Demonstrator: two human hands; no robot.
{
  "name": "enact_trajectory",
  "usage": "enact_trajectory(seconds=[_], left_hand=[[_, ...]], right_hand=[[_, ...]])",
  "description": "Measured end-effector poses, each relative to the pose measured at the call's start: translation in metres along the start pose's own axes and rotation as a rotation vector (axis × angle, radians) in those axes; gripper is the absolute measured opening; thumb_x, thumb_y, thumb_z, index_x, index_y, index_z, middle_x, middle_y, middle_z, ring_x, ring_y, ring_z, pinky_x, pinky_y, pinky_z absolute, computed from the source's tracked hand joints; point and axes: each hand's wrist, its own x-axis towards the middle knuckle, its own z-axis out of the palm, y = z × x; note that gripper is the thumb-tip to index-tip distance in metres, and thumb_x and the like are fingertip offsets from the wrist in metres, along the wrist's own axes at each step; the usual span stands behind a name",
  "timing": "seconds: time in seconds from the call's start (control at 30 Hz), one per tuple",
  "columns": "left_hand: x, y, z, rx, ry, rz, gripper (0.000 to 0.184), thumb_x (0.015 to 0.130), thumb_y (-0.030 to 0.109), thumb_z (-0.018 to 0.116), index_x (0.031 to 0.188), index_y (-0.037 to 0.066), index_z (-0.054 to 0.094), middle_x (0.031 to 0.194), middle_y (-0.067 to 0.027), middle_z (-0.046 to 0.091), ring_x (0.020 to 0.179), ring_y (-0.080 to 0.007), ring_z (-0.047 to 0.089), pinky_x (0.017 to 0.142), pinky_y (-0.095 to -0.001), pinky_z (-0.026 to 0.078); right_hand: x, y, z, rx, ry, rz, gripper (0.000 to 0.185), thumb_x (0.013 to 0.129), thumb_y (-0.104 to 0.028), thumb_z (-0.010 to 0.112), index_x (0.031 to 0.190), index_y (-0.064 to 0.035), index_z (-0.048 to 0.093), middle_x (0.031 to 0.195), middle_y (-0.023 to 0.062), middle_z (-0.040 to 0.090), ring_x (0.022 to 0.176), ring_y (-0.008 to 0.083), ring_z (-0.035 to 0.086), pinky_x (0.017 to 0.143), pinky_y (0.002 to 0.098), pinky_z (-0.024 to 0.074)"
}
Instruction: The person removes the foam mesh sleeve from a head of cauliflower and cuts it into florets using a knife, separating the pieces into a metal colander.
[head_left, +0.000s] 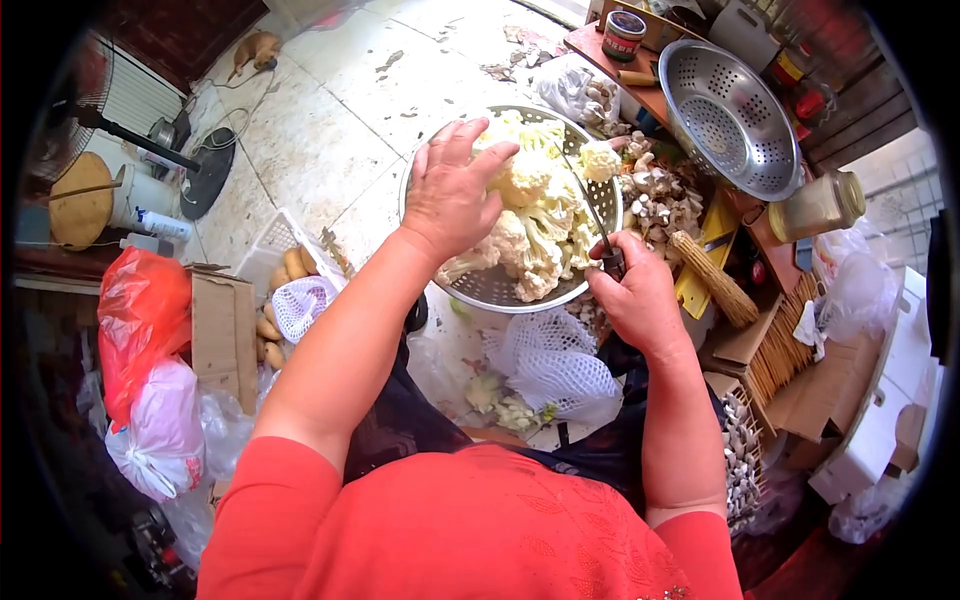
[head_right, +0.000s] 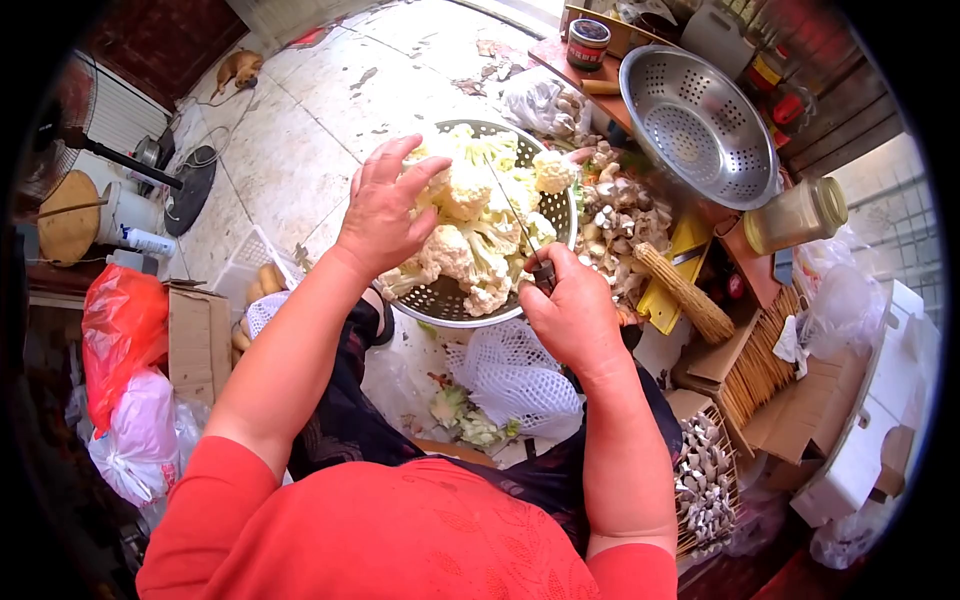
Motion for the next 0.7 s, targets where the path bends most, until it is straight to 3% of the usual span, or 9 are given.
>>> enact_trajectory(seconds=[0.17,0.27,0.37,0.53,0.63,0.7], left_hand=[[0.017,-0.024,0.028,-0.143,-0.072,-0.19,0.054,0.082,0.012,0.067,0.134,0.021,0.054,0.139,-0.0166,0.046,0.126,-0.0368,0.05,0.107,-0.0418,0.043],[0.027,-0.037,0.036,-0.1,0.005,-0.366,0.054,0.082,0.011,0.065,0.135,0.02,0.053,0.136,-0.0154,0.049,0.123,-0.0335,0.052,0.102,-0.0396,0.046],[0.039,-0.041,0.039,-0.171,-0.074,-0.466,0.053,0.082,0.008,0.061,0.134,0.02,0.054,0.133,-0.0131,0.053,0.121,-0.0316,0.053,0.101,-0.04,0.047],[0.06,-0.028,0.038,-0.203,-0.137,-0.419,0.055,0.08,0.004,0.056,0.133,0.019,0.055,0.129,-0.0132,0.057,0.118,-0.0311,0.056,0.101,-0.0394,0.046],[0.07,-0.036,0.044,-0.144,-0.109,-0.494,0.053,0.08,0.005,0.056,0.131,0.016,0.058,0.125,-0.0135,0.061,0.11,-0.0293,0.061,0.098,-0.0382,0.048],[0.074,-0.048,0.046,-0.33,-0.082,-0.676,0.048,0.082,0.006,0.056,0.129,0.016,0.06,0.118,-0.011,0.065,0.104,-0.029,0.064,0.092,-0.0378,0.051]], right_hand=[[0.002,0.002,0.0,-0.024,0.021,-0.002,0.019,0.081,-0.012,0.064,0.097,-0.0035,0.062,0.077,0.0157,0.067,0.07,0.0272,0.066,0.069,0.0363,0.0521],[0.003,0.0,-0.002,-0.004,0.003,0.033,0.018,0.081,-0.012,0.065,0.097,-0.004,0.062,0.076,0.0156,0.067,0.069,0.0272,0.066,0.068,0.0358,0.0519],[0.004,-0.001,-0.004,-0.019,0.004,0.008,0.018,0.081,-0.012,0.064,0.097,-0.0034,0.062,0.076,0.0156,0.067,0.068,0.0271,0.065,0.067,0.0357,0.0517],[0.007,-0.006,-0.006,-0.017,-0.02,0.028,0.018,0.081,-0.012,0.063,0.097,-0.002,0.061,0.075,0.0162,0.066,0.068,0.028,0.065,0.066,0.0367,0.0514],[0.01,-0.006,-0.005,-0.026,-0.019,0.012,0.018,0.081,-0.012,0.063,0.096,-0.0017,0.061,0.075,0.0167,0.066,0.068,0.0289,0.065,0.066,0.0375,0.0513],[0.01,-0.005,-0.005,-0.027,-0.031,0.026,0.018,0.081,-0.012,0.062,0.096,-0.0018,0.061,0.075,0.0169,0.066,0.068,0.0294,0.065,0.066,0.0379,0.0512]])
